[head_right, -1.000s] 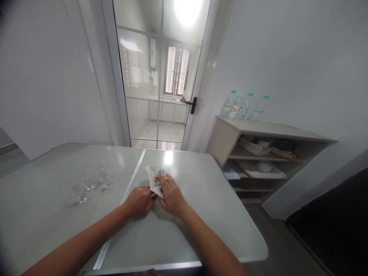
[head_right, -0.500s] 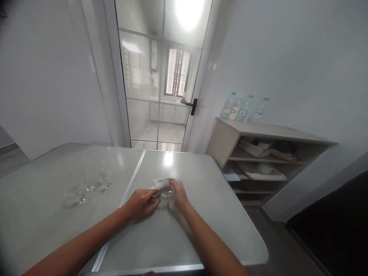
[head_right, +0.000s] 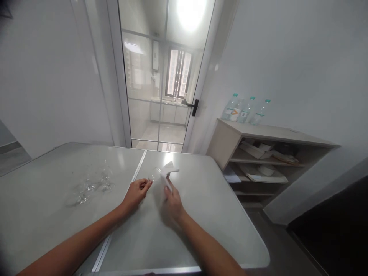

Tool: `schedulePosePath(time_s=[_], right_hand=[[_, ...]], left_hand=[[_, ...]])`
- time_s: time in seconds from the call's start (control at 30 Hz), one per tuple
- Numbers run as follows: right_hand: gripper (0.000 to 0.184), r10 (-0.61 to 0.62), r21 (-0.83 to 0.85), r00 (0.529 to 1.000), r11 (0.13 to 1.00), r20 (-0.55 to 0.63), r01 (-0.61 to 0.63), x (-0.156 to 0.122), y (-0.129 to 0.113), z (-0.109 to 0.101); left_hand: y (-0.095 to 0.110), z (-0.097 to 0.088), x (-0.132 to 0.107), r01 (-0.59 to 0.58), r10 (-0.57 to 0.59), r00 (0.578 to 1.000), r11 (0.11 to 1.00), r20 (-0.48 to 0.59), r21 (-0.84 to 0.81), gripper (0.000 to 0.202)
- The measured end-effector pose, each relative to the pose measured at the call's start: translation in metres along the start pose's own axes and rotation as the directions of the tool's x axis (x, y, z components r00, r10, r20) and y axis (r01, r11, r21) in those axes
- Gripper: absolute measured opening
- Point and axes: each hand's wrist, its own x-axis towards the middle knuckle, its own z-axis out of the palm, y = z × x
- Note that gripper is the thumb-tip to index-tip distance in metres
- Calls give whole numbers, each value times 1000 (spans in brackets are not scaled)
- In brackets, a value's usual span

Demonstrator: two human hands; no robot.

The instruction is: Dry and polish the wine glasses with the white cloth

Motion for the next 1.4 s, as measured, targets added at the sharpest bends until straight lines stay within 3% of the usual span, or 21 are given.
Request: schedulePosePath(time_s=[0.03, 0.07, 0.13, 0.2, 0.3, 0.4, 0.53, 0.6, 0.7, 0.77, 0.87, 1.1, 1.23, 1.4], right_hand=[[43, -107, -175, 987, 976, 122, 128, -1, -1, 0], [47, -191, -340, 947, 900, 258, 274, -2, -4, 1], [57, -259, -547, 865, 687, 430, 478, -2, -9, 5], [60, -276, -664, 853, 538, 444, 520, -2, -16, 9], [52, -315, -753, 882, 466, 350, 465, -1, -21, 11], [35, -332, -738, 918, 560, 216, 376, 2, -18, 6], [26, -154, -512, 985, 854, -77, 94, 8, -3, -3], [26, 17, -255, 966, 963, -258, -85, 11, 3, -5], [25, 271, 205, 879, 957, -393, -203, 15, 7, -3], [27, 365, 433, 861, 880, -354, -195, 17, 4, 0], [29, 414, 602, 870, 777, -267, -185, 18, -2, 7], [49, 322, 517, 946, 806, 26, -289, 2, -9, 28], [55, 276, 483, 951, 819, 141, -310, -3, -12, 28], [42, 260, 415, 960, 865, 108, -281, -3, -5, 22]], left_hand=[[-2, 1, 0, -26, 26, 999, 999, 25, 26, 37], [-3, 2, -1, -64, 62, 997, 996, 50, 56, 30], [-4, 4, -4, -147, 134, 987, 977, 88, 152, 15], [-4, 6, -8, -203, 175, 978, 931, 117, 303, 12], [-1, 9, -16, -282, 212, 958, 822, 194, 496, 10], [2, 11, -23, -395, 280, 917, 736, 285, 550, 15], [2, 13, -29, -491, 341, 868, 699, 361, 520, 23], [2, 13, -30, -480, 344, 874, 727, 344, 492, 23], [3, 13, -27, -396, 297, 913, 813, 281, 427, 24], [4, 13, -24, -315, 241, 940, 884, 240, 345, 26], [3, 16, -21, -184, 150, 969, 967, 195, 174, 30], [-2, 21, -15, 59, -35, 992, 979, 125, -195, 43], [0, 13, -10, 34, -21, 995, 990, 98, -135, 50], [5, 6, -11, -32, 32, 992, 999, 122, -1, 54]])
